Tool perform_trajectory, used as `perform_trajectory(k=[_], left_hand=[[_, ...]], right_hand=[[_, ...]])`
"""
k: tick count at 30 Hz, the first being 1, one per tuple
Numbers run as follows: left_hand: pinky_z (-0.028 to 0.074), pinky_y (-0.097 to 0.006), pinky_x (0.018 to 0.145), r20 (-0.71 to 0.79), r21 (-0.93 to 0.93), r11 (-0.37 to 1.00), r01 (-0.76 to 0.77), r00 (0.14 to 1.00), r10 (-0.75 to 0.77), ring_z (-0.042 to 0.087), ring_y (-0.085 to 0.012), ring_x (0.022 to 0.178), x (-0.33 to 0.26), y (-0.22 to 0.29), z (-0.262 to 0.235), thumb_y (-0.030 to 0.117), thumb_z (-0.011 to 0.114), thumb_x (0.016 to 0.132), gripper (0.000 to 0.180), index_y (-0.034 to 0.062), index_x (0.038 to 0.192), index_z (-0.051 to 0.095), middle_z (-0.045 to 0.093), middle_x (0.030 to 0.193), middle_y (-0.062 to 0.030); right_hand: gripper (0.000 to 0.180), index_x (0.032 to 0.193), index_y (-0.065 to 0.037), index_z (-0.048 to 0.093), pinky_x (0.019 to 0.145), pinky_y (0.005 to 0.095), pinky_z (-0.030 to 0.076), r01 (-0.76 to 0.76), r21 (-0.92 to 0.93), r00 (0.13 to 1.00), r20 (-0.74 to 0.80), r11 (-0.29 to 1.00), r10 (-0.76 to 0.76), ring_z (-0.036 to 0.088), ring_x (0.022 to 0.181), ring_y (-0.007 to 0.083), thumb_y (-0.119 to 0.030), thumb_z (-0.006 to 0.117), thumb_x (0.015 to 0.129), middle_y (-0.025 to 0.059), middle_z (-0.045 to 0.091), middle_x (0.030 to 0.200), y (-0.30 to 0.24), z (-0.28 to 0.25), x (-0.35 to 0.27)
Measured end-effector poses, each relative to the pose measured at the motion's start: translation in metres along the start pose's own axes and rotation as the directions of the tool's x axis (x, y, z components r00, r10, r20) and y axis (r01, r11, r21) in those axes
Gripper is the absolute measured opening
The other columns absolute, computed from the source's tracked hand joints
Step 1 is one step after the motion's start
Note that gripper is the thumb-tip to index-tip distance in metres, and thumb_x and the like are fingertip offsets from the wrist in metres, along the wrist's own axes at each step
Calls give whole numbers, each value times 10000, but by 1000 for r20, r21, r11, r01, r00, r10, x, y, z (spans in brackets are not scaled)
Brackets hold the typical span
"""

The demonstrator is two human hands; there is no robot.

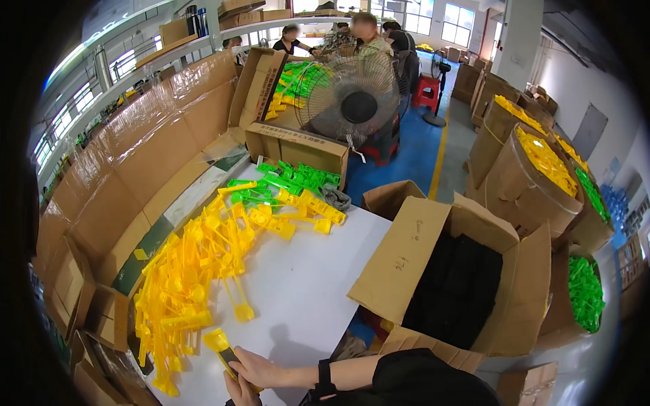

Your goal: The person is assembling yellow plastic covers onto black rectangular components at a factory assembly line workstation.

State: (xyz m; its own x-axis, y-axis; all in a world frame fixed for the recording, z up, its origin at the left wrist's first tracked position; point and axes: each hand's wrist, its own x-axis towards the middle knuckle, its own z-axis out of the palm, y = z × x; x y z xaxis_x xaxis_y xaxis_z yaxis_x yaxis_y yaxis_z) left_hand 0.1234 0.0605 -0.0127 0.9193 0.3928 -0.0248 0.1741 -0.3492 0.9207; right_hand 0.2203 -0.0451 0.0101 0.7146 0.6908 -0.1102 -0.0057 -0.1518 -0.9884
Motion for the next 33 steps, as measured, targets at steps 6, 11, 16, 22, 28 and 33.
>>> perform_trajectory(k=[6,11,16,22,28,33], left_hand=[[394,-205,506,185,-98,973,207,965,-187,479,-77,580,10,35,-4,242,488,1014,227,17,1037,497,558,746,-32],[392,-218,494,197,-7,967,255,948,-249,482,-74,577,4,33,-6,192,551,986,162,46,933,504,545,715,-16],[400,-224,497,207,-28,965,259,946,-248,488,-78,585,2,39,-5,185,549,987,157,47,927,506,539,709,-11],[414,-232,502,197,55,975,213,955,-220,511,-91,586,4,10,-4,184,546,989,155,38,947,518,552,701,-21],[430,-247,525,137,-124,957,263,960,-246,548,-110,608,3,43,-11,182,567,976,182,4,958,536,630,753,-76],[414,-250,534,29,-152,958,244,970,-242,533,-114,615,-10,49,-23,184,576,972,187,6,925,544,617,743,-63]], right_hand=[[322,992,26,426,744,439,438,-48,54,999,-10,997,49,549,832,369,-292,480,980,223,534,917,1,-13,-3],[326,1094,2,469,776,388,467,-75,-8,993,95,997,75,580,894,256,-301,501,977,159,574,963,11,-25,-11],[336,1106,-3,488,786,375,475,-67,21,989,135,998,63,588,908,251,-305,533,965,150,587,971,19,-31,-16],[363,1120,-1,504,788,370,483,-20,-31,986,167,999,25,597,913,270,-321,548,956,155,596,1003,18,-41,-18],[331,1064,-19,559,743,328,491,176,-130,937,324,976,-126,589,834,215,-268,669,876,103,606,944,-83,-141,-45],[86,766,-61,618,539,248,423,753,580,166,289,310,-943,561,586,131,-84,678,823,35,594,679,-204,-222,-113]])
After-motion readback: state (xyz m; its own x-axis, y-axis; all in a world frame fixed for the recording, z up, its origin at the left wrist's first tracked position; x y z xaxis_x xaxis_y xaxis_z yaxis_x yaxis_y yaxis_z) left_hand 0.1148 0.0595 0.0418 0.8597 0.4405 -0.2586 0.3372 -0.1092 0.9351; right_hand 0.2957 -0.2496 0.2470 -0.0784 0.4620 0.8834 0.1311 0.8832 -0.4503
